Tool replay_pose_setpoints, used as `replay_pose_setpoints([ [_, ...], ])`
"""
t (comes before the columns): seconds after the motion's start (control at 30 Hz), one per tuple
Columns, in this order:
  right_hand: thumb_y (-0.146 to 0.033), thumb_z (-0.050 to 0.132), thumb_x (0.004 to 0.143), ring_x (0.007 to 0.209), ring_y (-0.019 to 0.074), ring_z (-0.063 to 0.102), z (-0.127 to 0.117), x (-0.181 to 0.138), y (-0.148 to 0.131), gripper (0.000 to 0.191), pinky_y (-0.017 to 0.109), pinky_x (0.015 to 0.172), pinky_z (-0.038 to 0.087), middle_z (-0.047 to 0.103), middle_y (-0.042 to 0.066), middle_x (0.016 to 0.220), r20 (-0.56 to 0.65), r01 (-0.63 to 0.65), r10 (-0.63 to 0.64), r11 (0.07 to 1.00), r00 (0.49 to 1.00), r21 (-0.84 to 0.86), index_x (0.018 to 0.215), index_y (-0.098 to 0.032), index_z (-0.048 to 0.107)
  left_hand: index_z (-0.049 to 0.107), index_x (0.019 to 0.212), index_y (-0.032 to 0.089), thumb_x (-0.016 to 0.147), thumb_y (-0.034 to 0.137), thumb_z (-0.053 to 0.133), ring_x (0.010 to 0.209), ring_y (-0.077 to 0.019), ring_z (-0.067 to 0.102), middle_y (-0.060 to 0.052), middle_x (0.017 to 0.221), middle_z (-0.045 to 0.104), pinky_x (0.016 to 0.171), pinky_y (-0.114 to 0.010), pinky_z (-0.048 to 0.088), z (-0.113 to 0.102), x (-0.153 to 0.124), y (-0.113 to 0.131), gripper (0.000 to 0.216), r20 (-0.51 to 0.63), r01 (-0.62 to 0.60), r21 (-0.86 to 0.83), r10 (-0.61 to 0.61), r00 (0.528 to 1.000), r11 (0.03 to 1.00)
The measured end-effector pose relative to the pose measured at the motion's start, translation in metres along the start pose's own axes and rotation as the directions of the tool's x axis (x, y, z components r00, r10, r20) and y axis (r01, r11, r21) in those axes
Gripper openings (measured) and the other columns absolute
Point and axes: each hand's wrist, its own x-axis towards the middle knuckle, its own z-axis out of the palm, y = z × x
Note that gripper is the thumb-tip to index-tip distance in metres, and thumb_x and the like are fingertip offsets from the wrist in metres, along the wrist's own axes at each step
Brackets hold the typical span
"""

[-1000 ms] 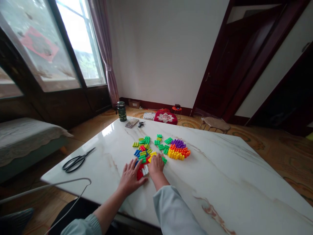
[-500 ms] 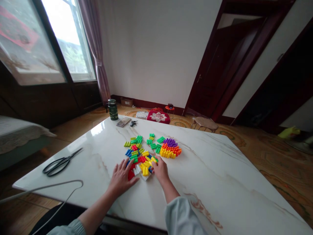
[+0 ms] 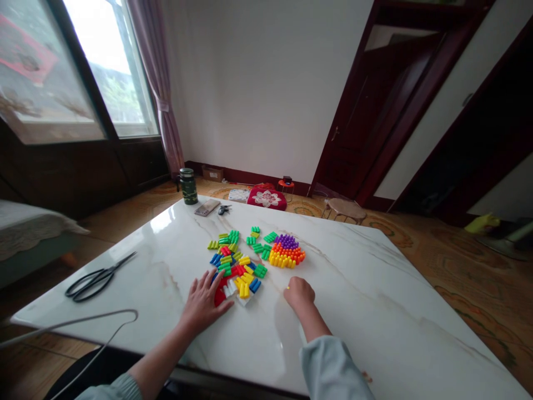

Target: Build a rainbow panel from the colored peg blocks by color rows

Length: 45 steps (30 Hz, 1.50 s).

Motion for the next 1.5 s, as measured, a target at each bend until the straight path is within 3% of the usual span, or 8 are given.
replay_pose_setpoints([
  [0.17, -0.049, 0.067, 0.073, 0.094, 0.0256, 0.069, 0.008, 0.000, 0.024, 0.037, 0.031, 0.072, 0.050, 0.073, 0.011, 0.103, -0.024, 0.015, -0.012, 0.995, 1.000, 0.102, 0.096, -0.022, 0.071, 0.032, 0.150, 0.027, 0.078, 0.063, 0.056, 0.145, -0.0350, 0.023, -0.011, 0.157, 0.031, 0.117, -0.056, 0.012, 0.002, 0.000, -0.001, 0.085, -0.010, -0.002, -0.007, 0.002, 1.000, 1.000],
  [0.4, -0.016, 0.064, 0.071, 0.102, 0.0222, 0.067, 0.018, -0.011, 0.038, 0.048, 0.028, 0.085, 0.047, 0.072, 0.008, 0.110, -0.041, 0.129, -0.126, 0.989, 0.991, 0.073, 0.119, -0.023, 0.066, 0.032, 0.150, 0.026, 0.078, 0.063, 0.056, 0.145, -0.0351, 0.024, -0.011, 0.157, 0.031, 0.117, -0.056, 0.013, 0.001, 0.001, -0.001, 0.085, -0.008, 0.000, -0.008, 0.000, 1.000, 1.000],
  [0.67, -0.003, 0.051, 0.076, 0.104, 0.0253, 0.066, 0.004, -0.010, 0.031, 0.060, 0.031, 0.082, 0.046, 0.069, 0.012, 0.114, 0.029, 0.276, -0.274, 0.950, 0.961, -0.146, 0.133, -0.024, 0.057, 0.033, 0.150, 0.026, 0.079, 0.064, 0.054, 0.144, -0.0342, 0.025, -0.010, 0.157, 0.032, 0.117, -0.055, 0.014, 0.002, 0.001, -0.001, 0.083, -0.008, 0.003, 0.010, -0.003, 1.000, 1.000],
  [0.9, -0.006, 0.050, 0.081, 0.095, 0.0246, 0.067, -0.009, -0.003, 0.027, 0.036, 0.031, 0.077, 0.044, 0.069, 0.011, 0.103, 0.100, 0.408, -0.396, 0.884, 0.913, -0.226, 0.102, -0.025, 0.073, 0.033, 0.150, 0.025, 0.079, 0.064, 0.054, 0.144, -0.0351, 0.025, -0.011, 0.156, 0.033, 0.117, -0.056, 0.014, 0.001, 0.001, -0.001, 0.083, -0.012, -0.005, 0.010, 0.005, 1.000, 1.000],
  [1.03, -0.009, 0.062, 0.073, 0.096, 0.0214, 0.065, -0.003, 0.004, 0.036, 0.034, 0.028, 0.079, 0.045, 0.063, 0.008, 0.111, 0.025, 0.407, -0.410, 0.894, 0.912, -0.186, 0.102, -0.023, 0.070, 0.033, 0.150, 0.025, 0.079, 0.064, 0.053, 0.144, -0.0349, 0.025, -0.011, 0.157, 0.032, 0.117, -0.056, 0.015, 0.002, 0.001, -0.002, 0.083, -0.011, -0.005, 0.017, 0.006, 1.000, 1.000],
  [1.23, -0.023, 0.063, 0.074, 0.084, 0.0180, 0.065, 0.022, 0.024, 0.054, 0.028, 0.027, 0.079, 0.049, 0.064, 0.008, 0.106, -0.262, 0.284, -0.226, 0.936, 0.938, 0.207, 0.102, -0.017, 0.066, 0.035, 0.149, 0.025, 0.080, 0.062, 0.054, 0.144, -0.0343, 0.025, -0.011, 0.156, 0.033, 0.117, -0.056, 0.015, 0.000, 0.001, 0.000, 0.081, -0.009, -0.004, 0.014, 0.004, 1.000, 1.000],
  [1.37, -0.030, 0.058, 0.076, 0.077, 0.0191, 0.067, 0.045, 0.046, 0.058, 0.035, 0.029, 0.077, 0.052, 0.069, 0.010, 0.101, -0.366, 0.181, 0.035, 0.822, 0.930, 0.540, 0.108, -0.015, 0.063, 0.035, 0.149, 0.025, 0.079, 0.062, 0.056, 0.144, -0.0342, 0.025, -0.010, 0.156, 0.033, 0.117, -0.055, 0.015, -0.005, 0.002, 0.004, 0.081, 0.010, 0.012, 0.019, -0.012, 1.000, 1.000],
  [1.5, -0.029, 0.057, 0.073, 0.084, 0.0219, 0.067, 0.058, 0.065, 0.055, 0.042, 0.030, 0.078, 0.052, 0.070, 0.013, 0.104, -0.407, 0.125, 0.185, 0.770, 0.895, 0.625, 0.111, -0.013, 0.063, 0.036, 0.148, 0.025, 0.080, 0.059, 0.055, 0.144, -0.0338, 0.025, -0.010, 0.156, 0.033, 0.117, -0.055, 0.015, -0.005, 0.001, 0.004, 0.079, 0.010, 0.014, 0.029, -0.014, 1.000, 0.999],
])
